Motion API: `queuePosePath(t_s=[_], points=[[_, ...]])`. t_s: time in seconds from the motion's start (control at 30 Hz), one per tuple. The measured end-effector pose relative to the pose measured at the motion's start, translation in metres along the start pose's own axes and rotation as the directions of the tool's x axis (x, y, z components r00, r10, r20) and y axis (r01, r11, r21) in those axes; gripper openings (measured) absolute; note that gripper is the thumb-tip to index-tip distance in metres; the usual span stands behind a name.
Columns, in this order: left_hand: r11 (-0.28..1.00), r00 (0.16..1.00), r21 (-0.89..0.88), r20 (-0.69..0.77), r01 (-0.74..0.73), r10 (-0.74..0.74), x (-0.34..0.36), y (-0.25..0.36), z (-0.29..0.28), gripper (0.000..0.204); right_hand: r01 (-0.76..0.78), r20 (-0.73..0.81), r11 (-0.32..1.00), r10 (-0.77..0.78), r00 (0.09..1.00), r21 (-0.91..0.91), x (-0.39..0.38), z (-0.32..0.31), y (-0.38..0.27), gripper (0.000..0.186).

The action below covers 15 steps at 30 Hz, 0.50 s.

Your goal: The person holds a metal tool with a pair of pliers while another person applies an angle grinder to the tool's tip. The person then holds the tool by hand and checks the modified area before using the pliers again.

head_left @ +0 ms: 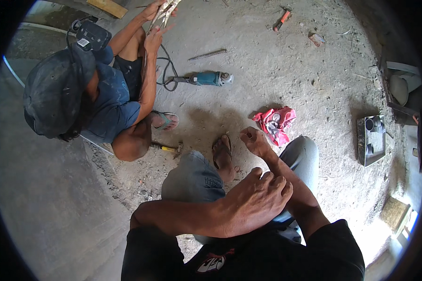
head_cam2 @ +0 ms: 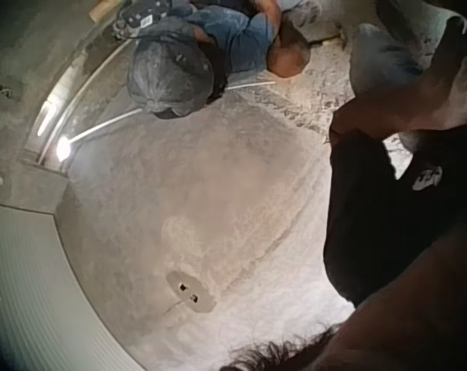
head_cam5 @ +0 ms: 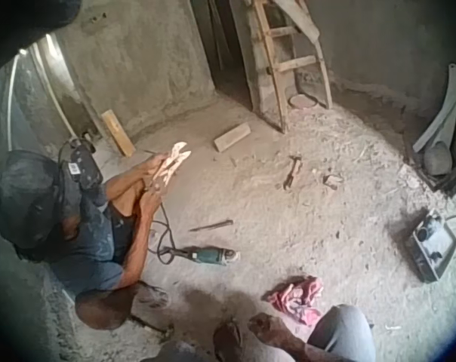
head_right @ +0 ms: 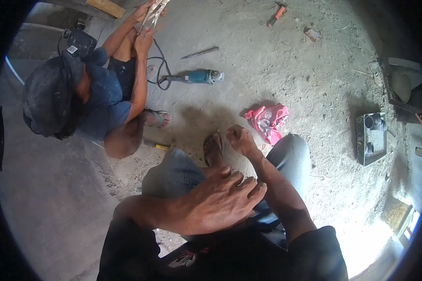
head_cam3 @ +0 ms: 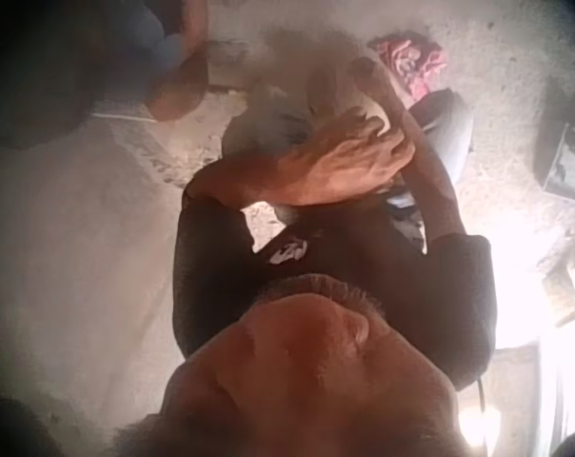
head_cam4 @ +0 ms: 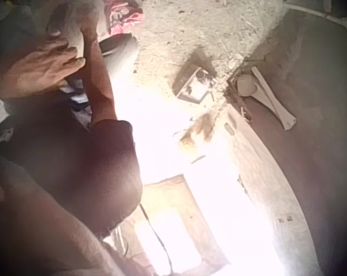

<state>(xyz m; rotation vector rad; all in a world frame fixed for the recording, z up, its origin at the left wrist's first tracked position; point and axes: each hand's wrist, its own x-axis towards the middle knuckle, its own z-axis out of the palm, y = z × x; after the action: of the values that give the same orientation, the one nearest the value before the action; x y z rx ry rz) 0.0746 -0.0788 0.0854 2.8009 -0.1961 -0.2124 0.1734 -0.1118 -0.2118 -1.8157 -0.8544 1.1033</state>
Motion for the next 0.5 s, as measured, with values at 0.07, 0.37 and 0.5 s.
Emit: queuePosePath(t_s=[0.07, 0.37, 0.5], points=[[1.000, 1.000, 0.011, 0.011, 0.000, 0.000, 0.000, 0.000, -0.001, 0.047, 0.004, -0.006, 1.000, -0.004, 1.000, -0.015, 0.000, 0.001, 0.000, 0.032], [1.000, 1.000, 0.023, 0.002, -0.003, 0.003, -0.001, 0.000, -0.001, 0.048, -0.006, -0.022, 1.000, 0.006, 1.000, -0.009, -0.003, -0.002, -0.008, 0.030], [1.000, 1.000, -0.001, -0.002, -0.001, 0.001, -0.002, 0.000, -0.006, 0.048, 0.034, -0.061, 0.997, -0.038, 0.997, -0.070, -0.004, -0.003, -0.005, 0.024]])
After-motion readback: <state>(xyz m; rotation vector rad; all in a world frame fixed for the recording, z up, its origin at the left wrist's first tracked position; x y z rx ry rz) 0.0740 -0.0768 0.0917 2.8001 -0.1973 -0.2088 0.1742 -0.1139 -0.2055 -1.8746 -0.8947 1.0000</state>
